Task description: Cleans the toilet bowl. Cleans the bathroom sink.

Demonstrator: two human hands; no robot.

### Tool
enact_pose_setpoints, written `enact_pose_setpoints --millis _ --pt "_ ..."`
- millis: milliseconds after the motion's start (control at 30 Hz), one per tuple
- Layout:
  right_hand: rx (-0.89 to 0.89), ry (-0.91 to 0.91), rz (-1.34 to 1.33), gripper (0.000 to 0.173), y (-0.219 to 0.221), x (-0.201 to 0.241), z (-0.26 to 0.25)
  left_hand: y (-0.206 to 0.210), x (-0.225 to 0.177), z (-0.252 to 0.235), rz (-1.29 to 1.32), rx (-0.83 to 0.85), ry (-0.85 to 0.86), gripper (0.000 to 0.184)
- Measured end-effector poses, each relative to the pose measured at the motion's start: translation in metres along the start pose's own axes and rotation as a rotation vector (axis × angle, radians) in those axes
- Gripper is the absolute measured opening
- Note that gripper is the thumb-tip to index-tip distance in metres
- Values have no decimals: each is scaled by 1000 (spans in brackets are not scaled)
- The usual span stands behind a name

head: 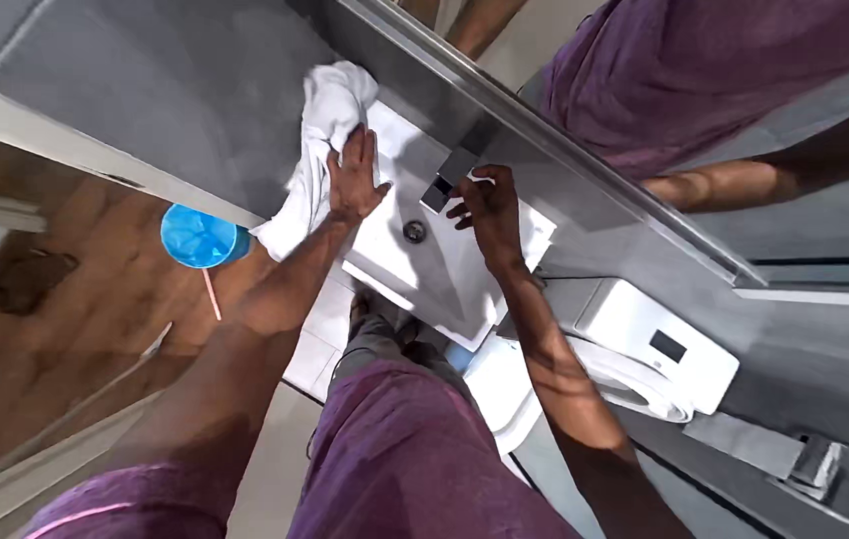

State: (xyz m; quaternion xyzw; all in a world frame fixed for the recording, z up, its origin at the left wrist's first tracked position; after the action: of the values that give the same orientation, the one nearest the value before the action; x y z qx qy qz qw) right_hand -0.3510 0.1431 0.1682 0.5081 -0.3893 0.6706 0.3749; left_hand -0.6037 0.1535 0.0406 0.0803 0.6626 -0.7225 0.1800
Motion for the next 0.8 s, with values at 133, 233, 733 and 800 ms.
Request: enact_pose_setpoints --millis 133,233,733,800 --pt "-111 -1 -171 28 15 -3 -10 -26 48 -11 -214 151 183 120" --pt "-200 18 -268 24 28 -4 -13 -28 64 -18 -233 277 289 120" --pt "-386 511 -738 38 55 -100 -14 -33 113 -29 178 203 428 99" --pt "-251 514 -1100 42 70 -122 -28 -31 114 -31 186 184 445 95"
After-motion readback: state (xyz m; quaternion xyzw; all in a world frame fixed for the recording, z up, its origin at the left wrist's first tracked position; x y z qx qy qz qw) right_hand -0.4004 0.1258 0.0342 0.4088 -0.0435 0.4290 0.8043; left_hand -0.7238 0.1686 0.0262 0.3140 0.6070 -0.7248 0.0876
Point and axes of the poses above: each hand's wrist, its own z-axis away from the middle knuckle, its own y-axis out of the palm, x = y × z, the point moved 1 cm from there along -z, towards the middle knuckle, and after that the axes turned 7 degrees about x, right-handed, at the moved point
